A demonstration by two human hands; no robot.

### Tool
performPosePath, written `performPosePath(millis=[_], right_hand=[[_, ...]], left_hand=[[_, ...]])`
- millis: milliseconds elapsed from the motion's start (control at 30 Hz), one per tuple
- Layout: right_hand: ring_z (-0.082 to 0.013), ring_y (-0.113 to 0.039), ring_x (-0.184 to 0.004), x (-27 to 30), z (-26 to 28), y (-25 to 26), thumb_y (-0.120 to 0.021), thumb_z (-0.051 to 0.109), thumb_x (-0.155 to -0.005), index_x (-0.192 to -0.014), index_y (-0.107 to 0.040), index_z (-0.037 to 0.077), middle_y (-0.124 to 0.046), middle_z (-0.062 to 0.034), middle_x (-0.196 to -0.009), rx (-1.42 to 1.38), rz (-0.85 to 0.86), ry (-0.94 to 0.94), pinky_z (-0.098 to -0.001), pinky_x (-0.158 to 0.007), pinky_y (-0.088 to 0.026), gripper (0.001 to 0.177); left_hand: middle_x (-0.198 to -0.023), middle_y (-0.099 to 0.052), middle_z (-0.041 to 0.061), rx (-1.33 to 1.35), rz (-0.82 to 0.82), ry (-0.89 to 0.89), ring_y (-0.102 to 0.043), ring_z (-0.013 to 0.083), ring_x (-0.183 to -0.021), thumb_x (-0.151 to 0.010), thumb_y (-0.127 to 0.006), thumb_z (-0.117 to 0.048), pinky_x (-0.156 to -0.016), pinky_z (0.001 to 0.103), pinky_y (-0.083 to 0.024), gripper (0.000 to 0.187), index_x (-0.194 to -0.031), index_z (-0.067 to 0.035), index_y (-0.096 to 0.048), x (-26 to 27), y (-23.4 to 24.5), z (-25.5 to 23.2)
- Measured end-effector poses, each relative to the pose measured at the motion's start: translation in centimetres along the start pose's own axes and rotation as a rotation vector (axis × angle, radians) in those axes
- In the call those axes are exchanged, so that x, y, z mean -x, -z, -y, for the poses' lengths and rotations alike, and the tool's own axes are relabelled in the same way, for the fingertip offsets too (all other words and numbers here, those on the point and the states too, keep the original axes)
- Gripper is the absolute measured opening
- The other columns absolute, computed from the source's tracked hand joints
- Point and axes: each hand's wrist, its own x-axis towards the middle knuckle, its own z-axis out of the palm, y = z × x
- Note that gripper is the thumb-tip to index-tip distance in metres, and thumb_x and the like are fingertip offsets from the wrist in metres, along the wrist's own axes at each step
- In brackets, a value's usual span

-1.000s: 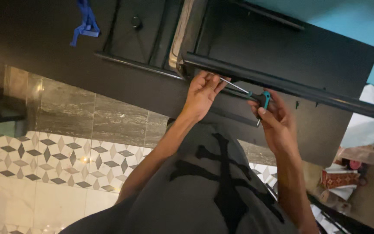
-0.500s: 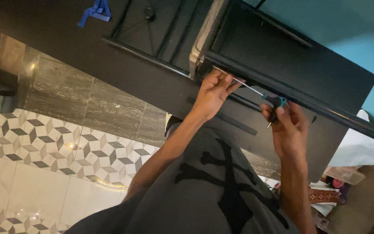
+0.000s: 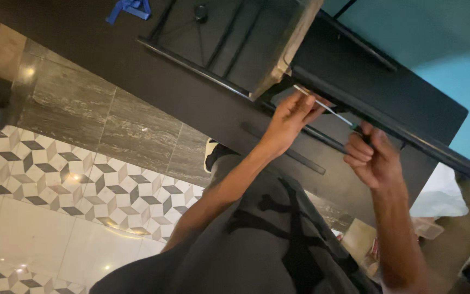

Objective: The person uses a screwdriver to attach metal bars to a wooden tabletop, tightening screws at multiple points. The person repeatedly positions and secures the bars, then briefly retrieves another screwdriver from a nearby shelf before continuing to fasten the bars to the tabletop.

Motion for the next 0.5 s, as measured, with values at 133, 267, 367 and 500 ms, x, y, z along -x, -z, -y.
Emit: performPosePath(millis=[133,267,367,500], right_hand=[[-0.0035,-0.025,-0.05,-0.3,-0.2,1.7,-0.053,0.036,-0.115,-0.094,-0.055,0.017,-0.039,0.0079,-0.064,-0.123,-0.127,-0.014,-0.0205,-0.044,-0.021,0.028],[-0.0033,-0.019,-0.045,-0.5,-0.5,2.3,-0.049,0.04,-0.117,-0.084,-0.049,0.017,-0.03,0.0089,-0.058,-0.151,-0.136,-0.011,-0.0211,-0.039,-0.017,0.039],[-0.003,-0.016,-0.044,-0.8,-0.5,2.0,-0.047,0.04,-0.119,-0.081,-0.046,0.02,-0.027,0.0102,-0.056,-0.059,-0.218,0.011,-0.0206,-0.036,-0.014,0.043],[-0.0032,-0.015,-0.045,-1.2,-0.4,1.6,-0.045,0.042,-0.118,-0.08,-0.044,0.02,-0.025,0.0103,-0.056,-0.009,-0.228,0.003,-0.0209,-0.037,-0.012,0.044]], left_hand=[[-0.102,-0.077,0.015,-0.744,-0.199,0.237,-0.073,0.0194,-0.095,-0.108,-0.061,-0.028,-0.086,0.031,-0.06,0.029,-0.121,-0.005,-0.072,3.5,-0.4,-6.3],[-0.106,-0.071,0.02,-1.002,-0.598,0.061,-0.064,0.0249,-0.096,-0.105,-0.073,-0.02,-0.084,0.036,-0.053,0.028,-0.122,0.001,-0.071,4.2,-0.9,-9.7],[-0.124,-0.064,0.009,-1.002,-0.433,-0.497,-0.065,0.0146,-0.115,-0.099,-0.073,-0.011,-0.099,0.031,-0.058,0.038,-0.136,-0.005,-0.065,3.3,-0.4,-10.4],[-0.134,-0.065,0.009,-1.005,-0.408,-0.569,-0.067,0.0193,-0.125,-0.099,-0.075,-0.008,-0.106,0.032,-0.057,0.038,-0.136,-0.008,-0.066,2.7,0.2,-9.8]])
